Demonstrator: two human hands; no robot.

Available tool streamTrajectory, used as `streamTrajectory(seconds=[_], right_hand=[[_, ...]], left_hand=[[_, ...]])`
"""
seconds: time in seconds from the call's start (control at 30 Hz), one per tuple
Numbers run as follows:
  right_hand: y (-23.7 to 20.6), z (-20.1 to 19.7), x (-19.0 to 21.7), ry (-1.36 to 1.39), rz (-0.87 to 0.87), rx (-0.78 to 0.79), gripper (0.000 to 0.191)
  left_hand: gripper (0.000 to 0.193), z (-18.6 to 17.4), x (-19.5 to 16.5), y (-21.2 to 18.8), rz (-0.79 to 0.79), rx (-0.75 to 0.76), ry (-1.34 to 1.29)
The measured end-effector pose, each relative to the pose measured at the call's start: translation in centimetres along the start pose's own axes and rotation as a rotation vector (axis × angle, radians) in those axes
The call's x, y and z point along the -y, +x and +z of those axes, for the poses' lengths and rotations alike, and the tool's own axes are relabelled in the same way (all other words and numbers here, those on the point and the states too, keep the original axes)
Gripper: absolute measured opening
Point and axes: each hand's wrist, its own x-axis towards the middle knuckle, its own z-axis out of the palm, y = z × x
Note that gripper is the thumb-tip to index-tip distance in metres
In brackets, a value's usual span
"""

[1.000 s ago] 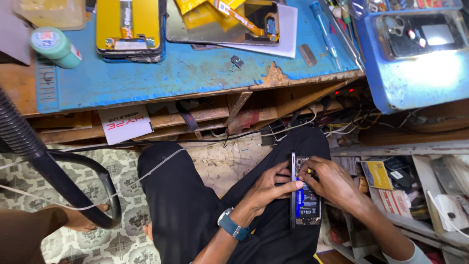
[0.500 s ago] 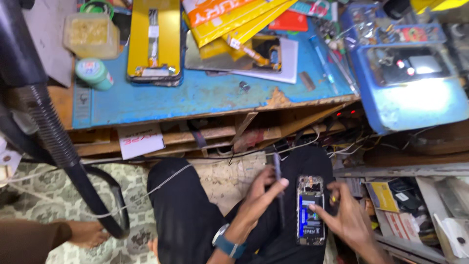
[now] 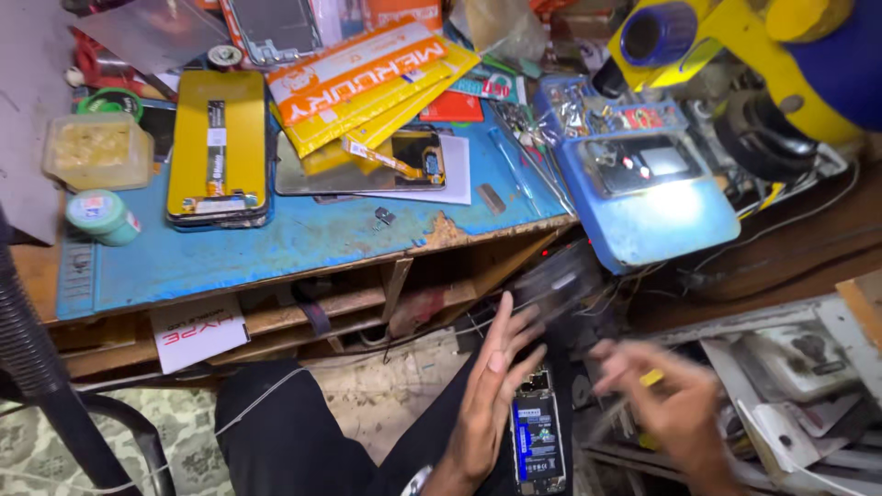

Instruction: The person sits on the floor and uses a blue plastic tool to pry open the back cover of a smartphone. They then switch to a yellow screwdriver to unscrew internal components and manipulate the phone's interior.

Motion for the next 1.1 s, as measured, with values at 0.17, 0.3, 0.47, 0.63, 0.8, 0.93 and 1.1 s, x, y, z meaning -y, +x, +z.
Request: streamTrajectory(seconds=[0.17, 0.3, 0.47, 0.63, 0.8, 0.93, 1.1], right_hand=[[6.8, -7.2, 2.1, -0.347, 0.055, -0.336, 0.025], [11.9, -9.7, 0.7, -0.476, 0.076, -0.398, 0.026], [15.3, -10.1, -2.7, -0.472, 0.021, -0.465, 0.026], [14.7, -9.8, -2.7, -0.714, -0.29, -0.547, 0.023], [11.6, -6.7, 0.0, -0.7, -0.435, -0.473, 0.037], [11.2, -3.7, 3.1, -1.034, -0.602, -0.41, 0.021], [12.1, -0.7, 6.4, -1.015, -0.737, -0.405, 0.014]], left_hand=[[0.065, -2.1, 3.6, -0.8, -0.106, -0.323, 0.715], [0.07, -2.9, 6.7, -2.7, -0.468, -0.275, 1.035], [0.073, -2.6, 7.7, -2.6, -0.062, -0.098, 1.112], [0.057, -3.0, 7.1, -2.7, -0.331, -0.154, 0.846], [0.052, -3.3, 4.5, -2.5, -0.161, -0.127, 0.229], [0.057, -3.4, 0.7, -4.1, -0.261, -0.093, -0.327], [0.051, -4.8, -1.9, -4.6, -0.121, 0.132, -0.42]])
